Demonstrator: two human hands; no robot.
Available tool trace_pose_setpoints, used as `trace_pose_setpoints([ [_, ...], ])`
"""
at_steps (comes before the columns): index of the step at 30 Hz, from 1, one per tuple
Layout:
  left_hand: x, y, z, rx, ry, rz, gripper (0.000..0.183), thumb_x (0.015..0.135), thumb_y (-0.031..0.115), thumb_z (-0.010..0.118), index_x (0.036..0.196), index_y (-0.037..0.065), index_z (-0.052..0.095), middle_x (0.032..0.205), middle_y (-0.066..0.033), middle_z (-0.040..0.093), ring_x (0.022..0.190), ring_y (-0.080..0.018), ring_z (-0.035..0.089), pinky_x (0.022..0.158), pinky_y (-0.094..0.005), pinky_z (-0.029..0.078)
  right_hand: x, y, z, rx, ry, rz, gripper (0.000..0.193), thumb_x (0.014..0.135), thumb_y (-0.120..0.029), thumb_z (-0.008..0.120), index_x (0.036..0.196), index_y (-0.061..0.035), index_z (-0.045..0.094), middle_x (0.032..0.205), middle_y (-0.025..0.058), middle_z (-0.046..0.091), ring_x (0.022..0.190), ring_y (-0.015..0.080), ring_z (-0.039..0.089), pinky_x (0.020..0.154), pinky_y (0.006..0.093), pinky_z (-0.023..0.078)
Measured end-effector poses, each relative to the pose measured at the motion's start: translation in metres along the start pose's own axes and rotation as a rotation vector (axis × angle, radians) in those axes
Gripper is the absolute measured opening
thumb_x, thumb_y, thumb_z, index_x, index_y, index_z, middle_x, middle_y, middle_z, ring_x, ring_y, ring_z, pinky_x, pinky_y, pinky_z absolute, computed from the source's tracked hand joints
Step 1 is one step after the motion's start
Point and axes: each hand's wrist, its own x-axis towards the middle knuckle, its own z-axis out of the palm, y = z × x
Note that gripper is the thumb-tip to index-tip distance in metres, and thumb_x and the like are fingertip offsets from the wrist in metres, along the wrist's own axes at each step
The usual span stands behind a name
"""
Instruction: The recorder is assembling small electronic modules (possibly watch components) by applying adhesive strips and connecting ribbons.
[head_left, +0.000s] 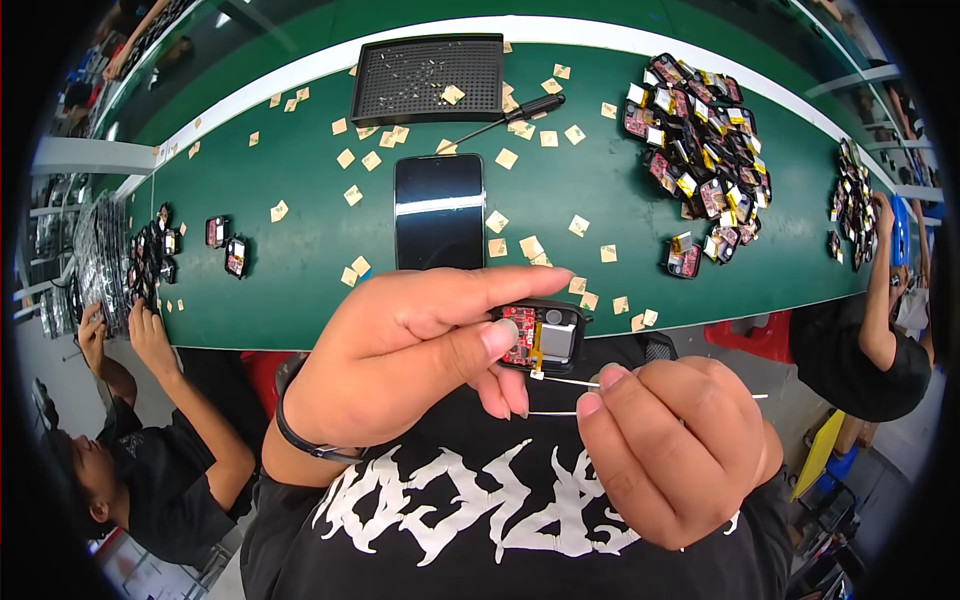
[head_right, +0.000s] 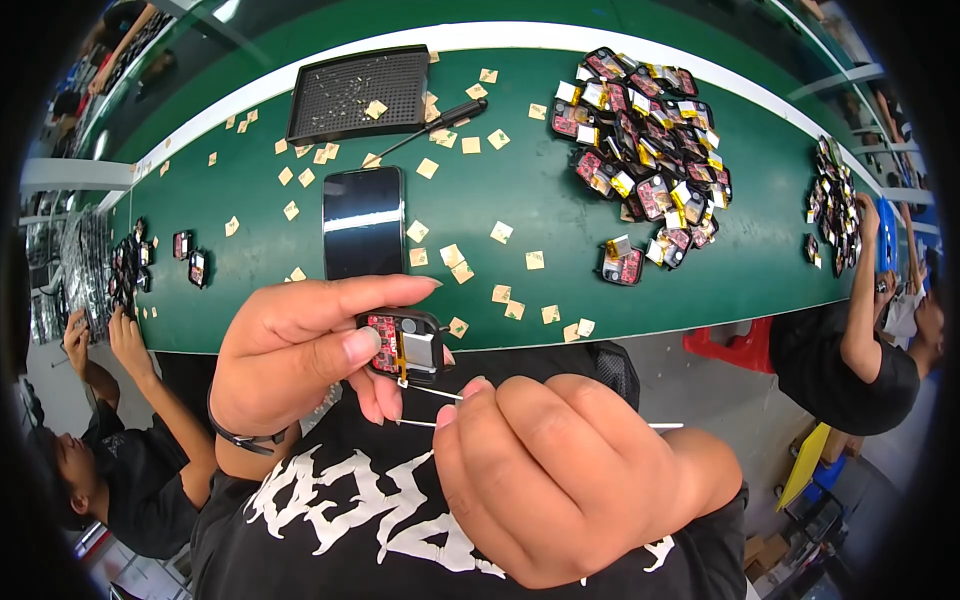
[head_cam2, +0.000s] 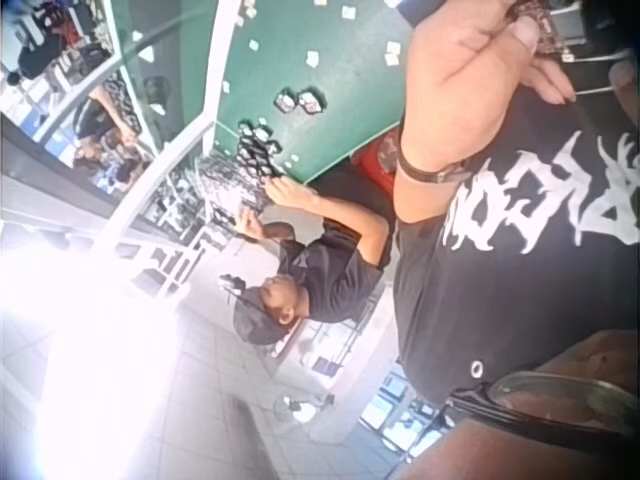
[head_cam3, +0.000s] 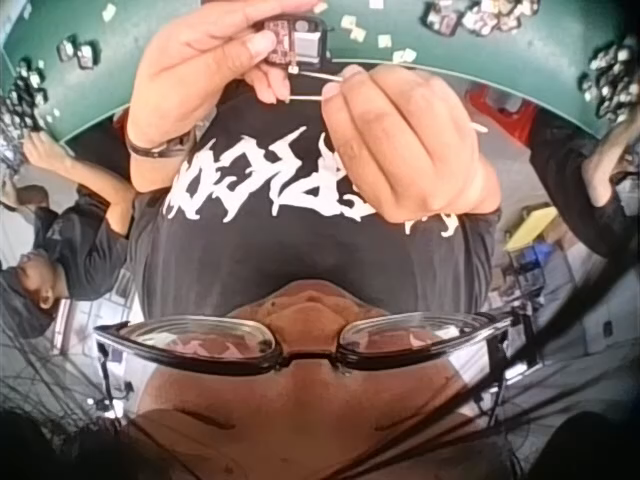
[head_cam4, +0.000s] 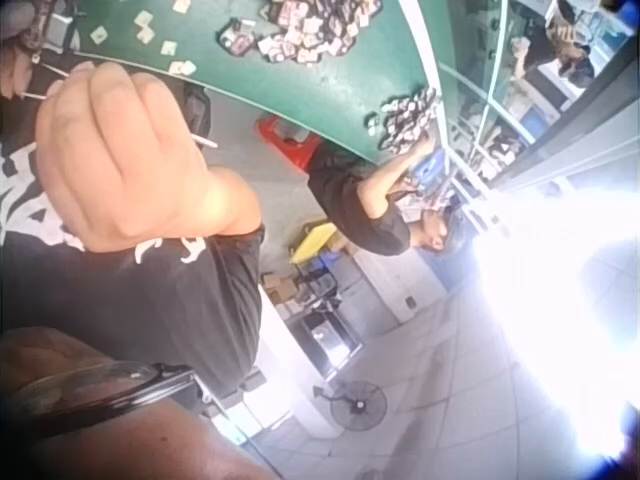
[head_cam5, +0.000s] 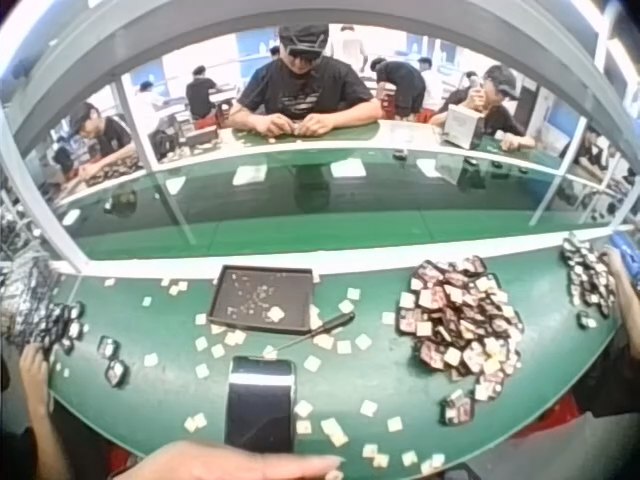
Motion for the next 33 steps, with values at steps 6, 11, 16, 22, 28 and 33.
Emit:
trace_pose_setpoints([
  [6, 0.001, 0.002, 0.004, 0.028, 0.031, -0.009, 0.041, 0.103, 0.001, 0.047, 0.141, -0.013, 0.048, 0.093, -0.0152, 0.071, 0.078, -0.0179, 0.072, 0.066, -0.0250, 0.059, 0.004, -0.002, -0.004, 0.051, 0.037, 0.092, 0.028, 0.058, -0.004, 0.073, 0.084, 0.0055, 0.072, 0.080, 0.0157, 0.068, 0.064, 0.0242, 0.061, 0.045, 0.0295, 0.044],
  [11, 0.000, 0.001, 0.010, 0.064, 0.108, -0.017, 0.040, 0.096, -0.004, 0.058, 0.136, -0.010, 0.055, 0.091, -0.0118, 0.071, 0.076, -0.0136, 0.071, 0.065, -0.0224, 0.057, 0.002, 0.005, 0.000, 0.062, 0.031, 0.064, 0.019, 0.065, 0.000, 0.071, 0.083, 0.0058, 0.068, 0.080, 0.0116, 0.063, 0.071, 0.0224, 0.059, 0.049, 0.0271, 0.041],
  [16, -0.001, -0.006, 0.006, 0.172, 0.175, 0.002, 0.033, 0.092, -0.006, 0.064, 0.125, -0.009, 0.064, 0.090, -0.0109, 0.071, 0.072, -0.0119, 0.069, 0.062, -0.0213, 0.057, -0.002, 0.009, 0.008, 0.085, 0.033, 0.054, 0.021, 0.065, -0.003, 0.070, 0.084, 0.0061, 0.068, 0.082, 0.0123, 0.063, 0.070, 0.0225, 0.059, 0.049, 0.0277, 0.042],
  [22, -0.003, -0.003, 0.002, 0.178, 0.130, -0.034, 0.037, 0.098, -0.005, 0.057, 0.135, -0.006, 0.057, 0.097, -0.0079, 0.067, 0.080, -0.0089, 0.065, 0.072, -0.0230, 0.057, -0.001, 0.007, 0.015, 0.127, 0.026, 0.043, 0.022, 0.065, -0.005, 0.069, 0.084, 0.0061, 0.067, 0.083, 0.0130, 0.063, 0.070, 0.0226, 0.059, 0.050, 0.0279, 0.044],
  [28, -0.009, -0.009, -0.001, 0.121, 0.084, 0.090, 0.046, 0.096, -0.011, 0.051, 0.141, -0.005, 0.053, 0.099, -0.0086, 0.067, 0.085, -0.0102, 0.065, 0.079, -0.0256, 0.057, 0.004, 0.006, 0.018, 0.105, 0.029, 0.054, 0.021, 0.066, -0.007, 0.068, 0.084, 0.0054, 0.067, 0.082, 0.0126, 0.063, 0.071, 0.0229, 0.059, 0.050, 0.0277, 0.045],
  [33, -0.013, -0.016, -0.003, 0.212, 0.087, 0.193, 0.045, 0.094, -0.010, 0.049, 0.138, -0.010, 0.054, 0.094, -0.0122, 0.071, 0.082, -0.0112, 0.069, 0.075, -0.0245, 0.059, 0.007, 0.004, 0.024, 0.080, 0.027, 0.023, 0.022, 0.066, -0.008, 0.068, 0.083, 0.0052, 0.067, 0.082, 0.0129, 0.063, 0.071, 0.0228, 0.059, 0.051, 0.0278, 0.045],
])
